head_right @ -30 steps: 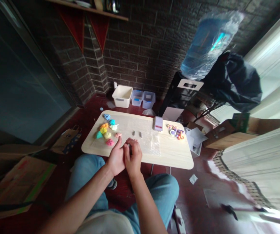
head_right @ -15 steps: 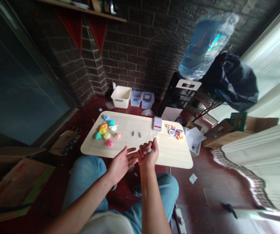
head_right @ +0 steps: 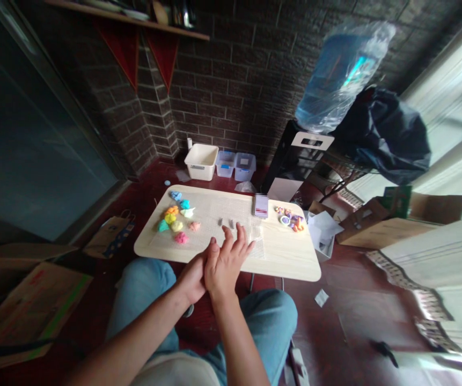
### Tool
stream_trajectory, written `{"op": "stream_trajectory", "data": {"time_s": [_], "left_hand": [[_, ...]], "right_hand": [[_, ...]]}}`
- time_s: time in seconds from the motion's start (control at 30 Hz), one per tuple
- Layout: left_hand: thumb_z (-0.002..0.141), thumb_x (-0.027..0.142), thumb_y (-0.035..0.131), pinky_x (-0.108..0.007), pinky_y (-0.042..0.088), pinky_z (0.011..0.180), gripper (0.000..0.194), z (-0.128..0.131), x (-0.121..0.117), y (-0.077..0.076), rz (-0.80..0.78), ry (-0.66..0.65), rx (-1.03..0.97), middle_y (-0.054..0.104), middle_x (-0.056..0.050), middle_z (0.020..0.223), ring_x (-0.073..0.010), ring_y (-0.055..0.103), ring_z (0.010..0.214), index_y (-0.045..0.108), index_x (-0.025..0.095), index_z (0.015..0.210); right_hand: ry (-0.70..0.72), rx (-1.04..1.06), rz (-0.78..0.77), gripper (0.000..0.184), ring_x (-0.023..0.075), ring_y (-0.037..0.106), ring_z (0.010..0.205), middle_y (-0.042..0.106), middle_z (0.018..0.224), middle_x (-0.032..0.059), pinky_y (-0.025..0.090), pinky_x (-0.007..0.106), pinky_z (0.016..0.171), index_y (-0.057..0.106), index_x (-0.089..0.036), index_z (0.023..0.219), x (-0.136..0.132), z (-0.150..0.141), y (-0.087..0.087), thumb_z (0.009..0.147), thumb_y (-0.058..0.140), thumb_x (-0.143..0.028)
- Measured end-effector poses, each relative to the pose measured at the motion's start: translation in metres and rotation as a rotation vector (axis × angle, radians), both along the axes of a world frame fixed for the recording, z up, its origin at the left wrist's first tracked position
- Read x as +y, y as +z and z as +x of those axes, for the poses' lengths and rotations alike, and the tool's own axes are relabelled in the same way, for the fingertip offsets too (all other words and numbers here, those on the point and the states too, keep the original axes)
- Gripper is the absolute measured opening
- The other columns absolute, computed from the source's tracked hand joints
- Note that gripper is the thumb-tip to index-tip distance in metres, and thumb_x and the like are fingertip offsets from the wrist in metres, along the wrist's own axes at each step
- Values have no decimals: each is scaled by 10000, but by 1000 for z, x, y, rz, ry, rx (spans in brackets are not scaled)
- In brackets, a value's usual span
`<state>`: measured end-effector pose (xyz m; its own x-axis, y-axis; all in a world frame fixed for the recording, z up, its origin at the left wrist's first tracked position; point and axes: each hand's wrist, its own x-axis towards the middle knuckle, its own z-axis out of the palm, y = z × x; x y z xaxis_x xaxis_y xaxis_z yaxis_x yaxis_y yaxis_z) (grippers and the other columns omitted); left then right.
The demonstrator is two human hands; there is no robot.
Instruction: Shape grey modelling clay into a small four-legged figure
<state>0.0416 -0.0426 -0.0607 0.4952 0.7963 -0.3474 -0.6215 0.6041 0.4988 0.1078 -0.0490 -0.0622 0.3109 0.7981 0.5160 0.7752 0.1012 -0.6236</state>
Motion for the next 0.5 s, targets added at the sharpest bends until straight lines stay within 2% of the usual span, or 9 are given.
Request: {"op": "stream_trajectory", "data": {"time_s": [0.07,0.1,0.2,0.27,0.33,0.43,0.5], "left_hand": [[770,528,701,-275,520,670,387,3,1,-4,30,71,133,709,-57,716,-190,680,726,695,144,817],[737,545,724,-248,492,561,402,2,3,-6,29,101,195,666,-29,609,-159,647,596,663,148,721],[683,585,745,-194,325,342,469,-4,12,-9,-7,129,290,547,28,433,-91,483,338,560,165,587],[686,597,734,-179,235,288,489,-9,18,-9,-30,116,281,503,41,385,-74,401,266,525,173,563],[695,585,731,-168,170,265,504,-13,23,-8,-38,119,262,446,59,343,-57,330,230,484,178,528],[718,551,726,-170,117,251,526,-14,28,-6,-38,124,207,351,86,308,-41,249,211,426,185,487],[743,534,711,-173,156,254,515,-11,28,-6,-48,111,164,357,85,321,-44,275,226,426,188,489]], "right_hand": [[-53,15,28,446,331,304,1395,396,1450,188,66,683,1113,493,-161,1287,1,3,-2,993,290,-429],[-49,65,48,436,319,335,1378,425,1430,178,80,672,1117,491,-171,1279,1,5,-2,996,284,-429],[14,324,86,407,262,453,1282,529,1321,144,236,573,1109,495,-193,1250,-2,10,1,1007,261,-421],[41,475,85,394,234,508,1211,581,1237,123,332,486,1066,524,-196,1206,-5,12,3,1008,277,-431],[45,569,82,384,217,546,1149,617,1165,103,371,433,1035,560,-193,1144,-8,13,5,1008,295,-435],[102,629,61,377,206,590,1091,660,1086,81,402,409,1011,610,-194,1064,-10,10,7,1013,305,-410],[200,584,47,370,210,593,1130,680,1105,77,386,435,1047,639,-202,1058,-10,7,8,1016,314,-374]]}}
